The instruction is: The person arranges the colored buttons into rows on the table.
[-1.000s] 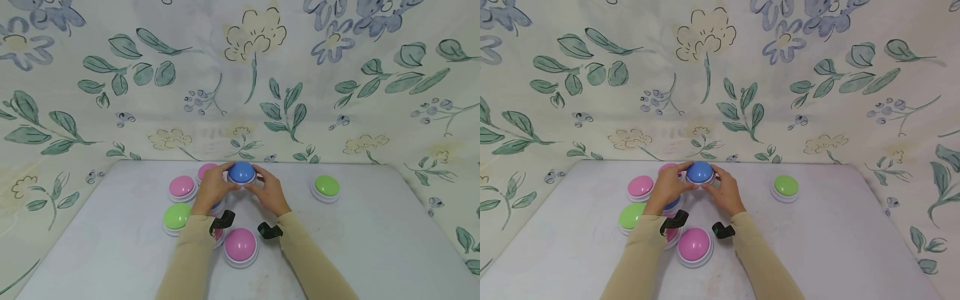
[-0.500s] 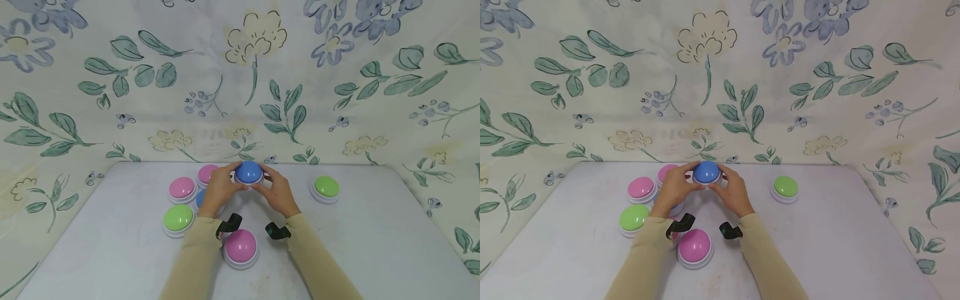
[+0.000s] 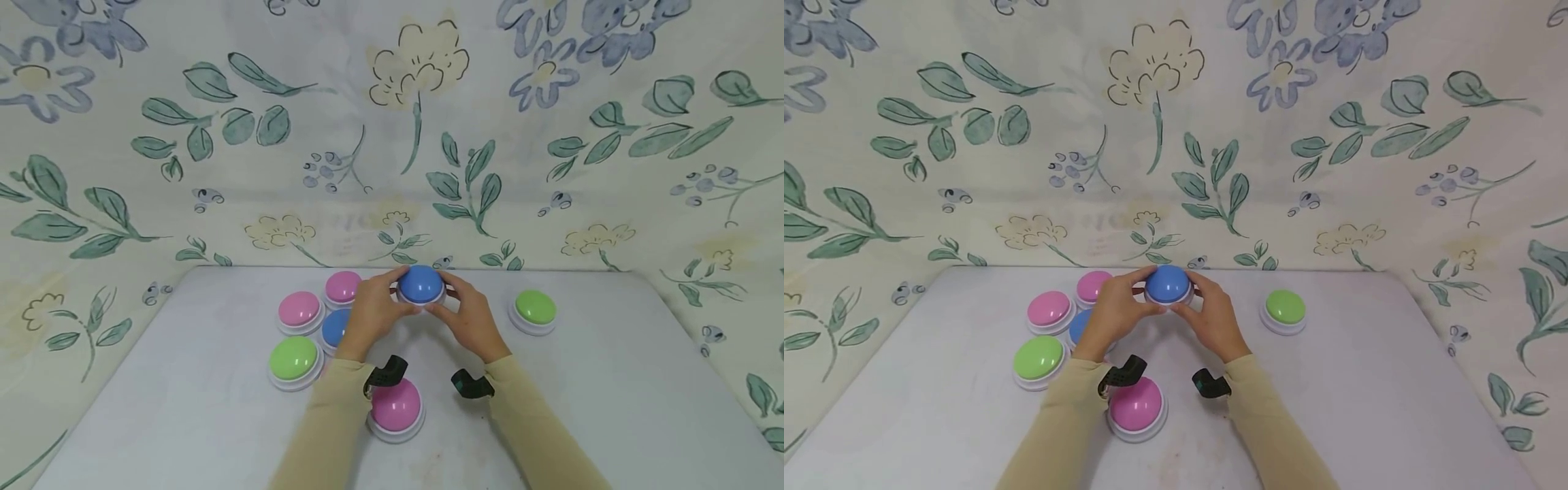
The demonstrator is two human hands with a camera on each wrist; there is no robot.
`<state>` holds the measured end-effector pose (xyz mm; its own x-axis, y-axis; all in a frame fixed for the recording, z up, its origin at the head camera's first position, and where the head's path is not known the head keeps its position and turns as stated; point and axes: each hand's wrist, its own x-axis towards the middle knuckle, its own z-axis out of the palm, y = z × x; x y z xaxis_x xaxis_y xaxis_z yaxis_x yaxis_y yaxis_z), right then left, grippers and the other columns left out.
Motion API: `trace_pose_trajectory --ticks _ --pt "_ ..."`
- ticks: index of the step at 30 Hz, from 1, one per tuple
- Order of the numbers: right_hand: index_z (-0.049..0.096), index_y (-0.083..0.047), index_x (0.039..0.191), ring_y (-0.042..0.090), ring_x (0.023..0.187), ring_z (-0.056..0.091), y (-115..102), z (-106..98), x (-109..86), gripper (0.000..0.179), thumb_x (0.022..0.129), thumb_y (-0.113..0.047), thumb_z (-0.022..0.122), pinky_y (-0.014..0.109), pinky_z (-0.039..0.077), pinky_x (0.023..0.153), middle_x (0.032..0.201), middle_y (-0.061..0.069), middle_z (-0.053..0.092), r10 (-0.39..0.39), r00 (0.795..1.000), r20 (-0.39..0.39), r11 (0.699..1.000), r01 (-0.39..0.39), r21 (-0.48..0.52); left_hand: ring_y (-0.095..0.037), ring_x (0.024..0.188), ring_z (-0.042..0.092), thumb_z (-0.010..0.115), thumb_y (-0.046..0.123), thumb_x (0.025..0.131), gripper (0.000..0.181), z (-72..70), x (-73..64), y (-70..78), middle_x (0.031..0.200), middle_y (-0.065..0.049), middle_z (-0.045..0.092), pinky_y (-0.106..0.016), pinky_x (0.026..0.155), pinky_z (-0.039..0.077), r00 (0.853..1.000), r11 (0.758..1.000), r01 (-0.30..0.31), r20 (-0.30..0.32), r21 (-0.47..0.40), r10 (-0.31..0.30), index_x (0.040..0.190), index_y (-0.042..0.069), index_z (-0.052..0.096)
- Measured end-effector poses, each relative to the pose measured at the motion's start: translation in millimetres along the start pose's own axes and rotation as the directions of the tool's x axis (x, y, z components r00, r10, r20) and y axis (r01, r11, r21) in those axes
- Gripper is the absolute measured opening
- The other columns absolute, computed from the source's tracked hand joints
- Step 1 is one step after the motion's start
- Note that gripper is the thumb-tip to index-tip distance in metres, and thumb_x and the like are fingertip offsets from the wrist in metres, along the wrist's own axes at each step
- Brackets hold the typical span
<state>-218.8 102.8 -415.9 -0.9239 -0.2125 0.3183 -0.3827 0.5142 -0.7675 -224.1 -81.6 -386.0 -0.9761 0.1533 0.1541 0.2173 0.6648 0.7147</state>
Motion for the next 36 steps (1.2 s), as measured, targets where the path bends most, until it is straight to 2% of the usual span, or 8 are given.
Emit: trace_pose_trajectory --ticks 6,13,17,23,32,36 --pt "0.047 0.002 0.145 0.035 0.129 0.055 3.7 -8.0 -4.9 0.064 0.091 -0.016 0.076 0.047 0.046 0.108 0.146 0.019 0.052 -0.009 1.0 0.0 1.0 0.009 -0.007 -0.033 0.121 0.061 0.086 0.014 0.08 0.074 7.8 0.5 4.8 0.141 -0.013 0.059 -0.045 0.102 0.052 1.0 1.0 -0.008 0.029 0.009 0.008 0.147 0.009 0.052" --pt "0.045 0.002 0.147 0.036 0.129 0.055 4.8 -18.9 -12.6 0.066 0.092 -0.018 0.075 0.048 0.045 0.108 0.148 0.02 0.05 0.054 0.998 0.027 0.999 -0.053 -0.012 -0.032 0.123 0.06 0.085 0.011 0.081 0.072 16.4 -3.5 10.8 0.139 -0.016 0.06 -0.046 0.105 0.049 0.994 0.994 -0.105 0.022 0.001 0.105 0.144 0.001 0.052" --pt "0.045 0.002 0.147 0.037 0.129 0.055 6.3 -24.4 -14.5 0.067 0.091 -0.018 0.076 0.049 0.046 0.108 0.148 0.02 0.05 0.062 0.997 0.048 0.998 -0.061 -0.024 -0.032 0.127 0.057 0.086 0.01 0.08 0.071 20.6 -5.1 14.5 0.137 -0.016 0.061 -0.046 0.108 0.046 0.993 0.993 -0.116 0.019 0.004 0.116 0.142 -0.001 0.054" --pt "0.043 0.007 0.146 0.041 0.128 0.054 10.2 -30.9 -17.2 0.068 0.09 -0.012 0.076 0.052 0.045 0.107 0.147 0.025 0.049 0.044 0.997 0.066 0.999 -0.042 -0.033 -0.033 0.125 0.059 0.087 0.011 0.078 0.07 27.5 -2.4 22.0 0.134 -0.017 0.063 -0.046 0.108 0.046 0.99 0.989 -0.136 0.029 0.057 0.135 0.139 -0.002 0.056" --pt "0.04 0.009 0.147 0.041 0.131 0.051 15.2 -40.3 -20.2 0.07 0.089 -0.008 0.076 0.05 0.046 0.107 0.148 0.027 0.047 0.096 0.993 0.067 0.995 -0.093 -0.044 -0.033 0.121 0.062 0.086 0.008 0.079 0.062 40.1 4.4 32.9 0.129 -0.018 0.066 -0.046 0.107 0.047 0.98 0.974 -0.195 0.071 0.113 0.187 0.134 -0.004 0.059" --pt "0.039 0.01 0.147 0.042 0.132 0.05 17.2 -45.1 -21.1 0.069 0.09 -0.006 0.074 0.051 0.046 0.107 0.147 0.028 0.046 0.106 0.991 0.084 0.993 -0.1 -0.068 -0.032 0.118 0.063 0.084 0.008 0.081 0.058 46.4 5.9 37.3 0.127 -0.017 0.066 -0.046 0.106 0.048 0.978 0.969 -0.2 0.089 0.141 0.189 0.132 -0.004 0.059"
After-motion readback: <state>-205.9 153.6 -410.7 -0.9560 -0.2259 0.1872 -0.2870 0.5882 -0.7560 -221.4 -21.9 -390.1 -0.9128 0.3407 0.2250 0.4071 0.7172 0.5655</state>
